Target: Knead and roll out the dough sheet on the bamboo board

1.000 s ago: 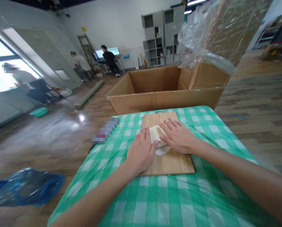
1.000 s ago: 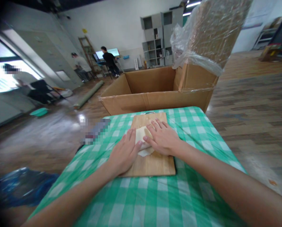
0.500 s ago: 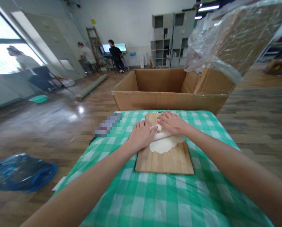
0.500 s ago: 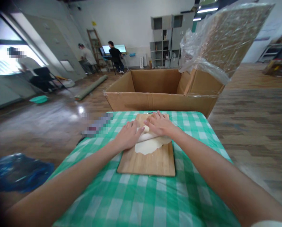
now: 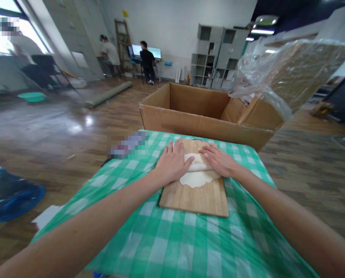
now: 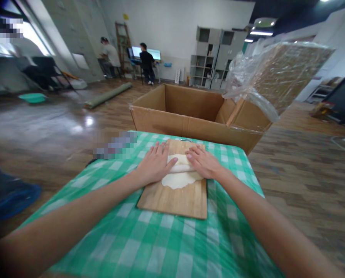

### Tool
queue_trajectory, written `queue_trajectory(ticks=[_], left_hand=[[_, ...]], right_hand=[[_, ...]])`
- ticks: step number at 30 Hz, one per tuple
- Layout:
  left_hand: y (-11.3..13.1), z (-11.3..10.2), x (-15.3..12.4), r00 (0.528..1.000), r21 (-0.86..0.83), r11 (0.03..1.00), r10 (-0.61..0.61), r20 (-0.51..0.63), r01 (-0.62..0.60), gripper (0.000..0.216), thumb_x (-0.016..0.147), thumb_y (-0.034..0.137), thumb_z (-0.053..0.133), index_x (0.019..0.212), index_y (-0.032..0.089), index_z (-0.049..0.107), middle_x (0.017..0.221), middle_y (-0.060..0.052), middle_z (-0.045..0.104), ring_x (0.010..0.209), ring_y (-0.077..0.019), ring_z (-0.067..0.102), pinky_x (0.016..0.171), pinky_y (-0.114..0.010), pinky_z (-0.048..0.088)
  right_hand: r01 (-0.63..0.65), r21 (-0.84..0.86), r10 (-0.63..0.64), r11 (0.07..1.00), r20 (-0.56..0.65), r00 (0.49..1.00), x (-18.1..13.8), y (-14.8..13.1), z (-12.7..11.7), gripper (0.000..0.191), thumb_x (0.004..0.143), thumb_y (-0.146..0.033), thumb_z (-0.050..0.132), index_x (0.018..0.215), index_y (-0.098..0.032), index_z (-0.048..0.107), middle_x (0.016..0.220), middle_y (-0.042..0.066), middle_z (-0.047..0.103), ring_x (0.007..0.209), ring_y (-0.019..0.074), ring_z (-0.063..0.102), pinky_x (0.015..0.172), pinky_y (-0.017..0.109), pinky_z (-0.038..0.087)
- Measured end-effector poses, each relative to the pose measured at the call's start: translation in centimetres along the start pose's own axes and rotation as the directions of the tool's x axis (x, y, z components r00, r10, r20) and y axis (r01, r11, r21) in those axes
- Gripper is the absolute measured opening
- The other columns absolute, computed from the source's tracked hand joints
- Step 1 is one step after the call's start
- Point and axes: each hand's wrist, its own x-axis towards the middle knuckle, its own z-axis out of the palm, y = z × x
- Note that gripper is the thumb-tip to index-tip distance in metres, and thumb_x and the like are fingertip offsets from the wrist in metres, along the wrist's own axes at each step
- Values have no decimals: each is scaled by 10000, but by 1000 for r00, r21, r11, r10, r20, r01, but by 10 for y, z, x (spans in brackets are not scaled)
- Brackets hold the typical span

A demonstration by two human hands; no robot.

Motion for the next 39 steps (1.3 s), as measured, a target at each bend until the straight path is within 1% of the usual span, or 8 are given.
queue_trajectory(ticks=[7, 12, 18, 21, 27, 32, 35, 39], left_hand=[[11, -3, -24, 1000, -41, 999, 25, -4, -25, 796, 1048, 617, 282, 1580, 26, 324, 1586, -262, 442, 1509, -373, 384, 1230, -498, 279], [22, -8, -49, 999, -71, 997, 41, -17, -43, 762, 1058, 594, 281, 1560, 24, 344, 1562, -264, 470, 1452, -356, 465, 1198, -474, 341], [13, -11, -22, 1000, -37, 999, -18, 13, 18, 742, 1067, 575, 262, 1526, 6, 389, 1522, -277, 504, 1404, -393, 497, 1143, -514, 381], [6, -10, -12, 997, -38, 998, -52, 64, 55, 729, 1069, 561, 277, 1514, -2, 399, 1475, -288, 546, 1364, -392, 538, 1107, -500, 414], [13, -10, -31, 1000, -22, 999, 28, 11, -27, 717, 1075, 539, 264, 1535, 2, 388, 1574, -268, 457, 1478, -364, 428, 1193, -499, 349], [25, -12, -56, 994, -32, 993, 113, -11, -113, 685, 1080, 503, 302, 1569, 27, 363, 1625, -222, 407, 1533, -329, 355, 1248, -469, 286], [23, -11, -48, 995, -27, 995, 95, -12, -95, 664, 1085, 490, 290, 1554, 31, 392, 1612, -223, 428, 1523, -324, 375, 1237, -461, 302], [9, -4, -12, 999, -13, 999, 43, -6, -43, 633, 1098, 469, 259, 1552, 47, 389, 1584, -237, 457, 1499, -340, 402, 1194, -487, 341]], right_hand=[[-51, 7, 50, 999, 22, 998, -43, -21, 0, 644, 1099, -532, 149, 1639, -238, 339, 1682, 67, 340, 1589, 266, 203, 1276, 559, 252], [-53, 92, 50, 994, 33, 998, -29, -10, -2, 666, 1095, -555, 121, 1622, -236, 373, 1674, 63, 370, 1581, 245, 240, 1285, 530, 241], [-62, 89, 54, 994, 87, 995, 24, 8, -2, 707, 1085, -568, 36, 1566, -282, 469, 1631, 64, 452, 1536, 243, 352, 1251, 552, 292], [-69, 78, 63, 995, 82, 995, 33, 11, 0, 751, 1076, -586, 0, 1553, -265, 483, 1630, 76, 452, 1521, 230, 377, 1241, 524, 313], [-70, -31, 70, 997, -9, 998, -10, -8, 4, 724, 1096, -536, 66, 1540, -168, 503, 1615, 113, 467, 1570, 251, 271, 1290, 520, 201], [-93, -82, 90, 992, -41, 995, -61, -33, 4, 703, 1093, -555, 191, 1630, -128, 346, 1713, 126, 256, 1601, 296, 139, 1293, 520, 195], [-120, -90, 119, 989, -8, 993, -58, -34, 3, 723, 1088, -577, 166, 1627, -136, 359, 1711, 133, 255, 1598, 304, 146, 1288, 523, 200], [-220, -168, 221, 961, -11, 975, -17, -18, 3, 735, 1074, -615, 147, 1587, -182, 445, 1699, 134, 299, 1593, 355, 142, 1265, 586, 187]])
